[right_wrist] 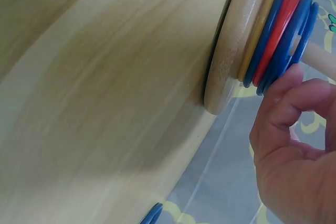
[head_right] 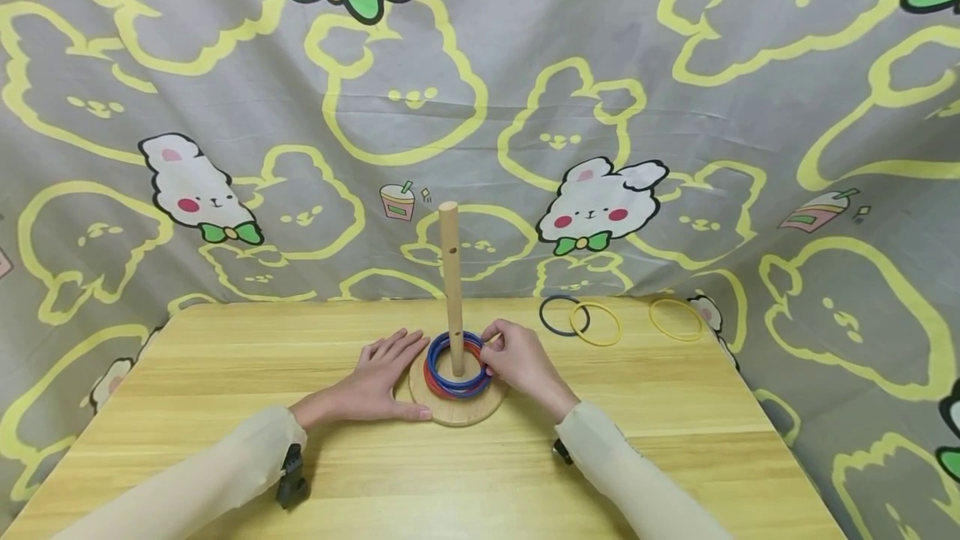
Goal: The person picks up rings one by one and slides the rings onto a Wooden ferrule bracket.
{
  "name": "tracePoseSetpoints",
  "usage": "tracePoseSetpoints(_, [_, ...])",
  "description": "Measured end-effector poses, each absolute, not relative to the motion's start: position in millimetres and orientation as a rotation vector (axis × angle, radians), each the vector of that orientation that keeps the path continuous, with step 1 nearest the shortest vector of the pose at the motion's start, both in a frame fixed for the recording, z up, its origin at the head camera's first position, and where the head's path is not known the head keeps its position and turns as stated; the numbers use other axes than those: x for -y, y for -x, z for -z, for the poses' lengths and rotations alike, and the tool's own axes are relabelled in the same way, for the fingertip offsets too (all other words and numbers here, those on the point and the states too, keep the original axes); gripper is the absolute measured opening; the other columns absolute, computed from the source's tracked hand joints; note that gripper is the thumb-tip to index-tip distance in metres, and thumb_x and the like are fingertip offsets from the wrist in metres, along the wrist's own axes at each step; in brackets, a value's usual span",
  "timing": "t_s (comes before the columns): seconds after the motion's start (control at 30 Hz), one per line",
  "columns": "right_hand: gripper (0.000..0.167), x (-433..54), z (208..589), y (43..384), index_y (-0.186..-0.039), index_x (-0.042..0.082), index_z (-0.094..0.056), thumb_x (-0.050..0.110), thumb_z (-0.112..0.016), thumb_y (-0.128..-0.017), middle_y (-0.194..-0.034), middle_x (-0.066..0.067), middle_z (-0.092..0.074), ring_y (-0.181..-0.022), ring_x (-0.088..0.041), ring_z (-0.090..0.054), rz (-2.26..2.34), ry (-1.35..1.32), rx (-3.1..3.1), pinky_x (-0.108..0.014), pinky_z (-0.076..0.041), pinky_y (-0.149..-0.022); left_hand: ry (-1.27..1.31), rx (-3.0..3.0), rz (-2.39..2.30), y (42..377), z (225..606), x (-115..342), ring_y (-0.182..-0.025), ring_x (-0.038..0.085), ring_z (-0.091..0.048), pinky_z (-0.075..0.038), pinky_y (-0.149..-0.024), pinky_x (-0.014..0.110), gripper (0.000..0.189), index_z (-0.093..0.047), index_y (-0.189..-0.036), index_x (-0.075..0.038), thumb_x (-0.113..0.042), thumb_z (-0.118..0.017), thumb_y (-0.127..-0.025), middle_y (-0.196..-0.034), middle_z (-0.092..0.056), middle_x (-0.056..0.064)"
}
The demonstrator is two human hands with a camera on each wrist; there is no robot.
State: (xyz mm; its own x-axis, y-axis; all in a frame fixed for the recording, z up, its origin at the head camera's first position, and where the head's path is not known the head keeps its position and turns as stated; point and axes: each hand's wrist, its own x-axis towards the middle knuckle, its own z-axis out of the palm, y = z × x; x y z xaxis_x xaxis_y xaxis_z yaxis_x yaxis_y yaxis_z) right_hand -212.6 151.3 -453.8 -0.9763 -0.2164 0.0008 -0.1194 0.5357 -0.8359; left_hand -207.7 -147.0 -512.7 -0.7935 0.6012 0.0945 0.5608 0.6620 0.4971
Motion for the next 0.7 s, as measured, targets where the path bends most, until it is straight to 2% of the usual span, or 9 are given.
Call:
tracePoseSetpoints(0.23, [0.012,-155.2,454.6,210.8,-0.110,0.006,-0.075,0.004,-0.071,-0.100,-0.080,-0.003,-0.065,-0.064,-0.021,-0.067,1.423,0.324,-2.678,-0.029,-0.051,-0.053,-0.955,-2.776,-0.732,205.0,501.5,144.9,-0.164,0.047,-0.011,-0.013,-0.120,0.074,0.122,-0.026,-0.174,-0.007,-0.075,-0.077,-0.087,-0.178,-0.022,0.020])
tracePoseSetpoints(0.53, [0.012,-164.6,454.4,205.8,-0.114,0.009,-0.076,0.013,-0.075,-0.103,-0.087,0.000,-0.067,-0.070,-0.015,-0.065,1.426,0.344,-2.741,-0.029,-0.050,-0.056,-0.989,-2.787,-0.819,207.9,512.5,146.8,-0.163,0.047,-0.012,-0.013,-0.118,0.075,0.125,-0.028,-0.174,-0.007,-0.084,-0.072,-0.085,-0.177,-0.024,0.021])
tracePoseSetpoints(0.7, [0.015,-175.2,455.3,204.0,-0.116,0.005,-0.077,0.010,-0.074,-0.102,-0.091,-0.001,-0.067,-0.074,-0.017,-0.063,1.480,0.354,-2.768,-0.029,-0.050,-0.065,-0.998,-2.790,-0.822,207.9,514.0,147.1,-0.163,0.048,-0.013,-0.013,-0.118,0.076,0.125,-0.028,-0.173,-0.006,-0.081,-0.074,-0.085,-0.177,-0.024,0.021])
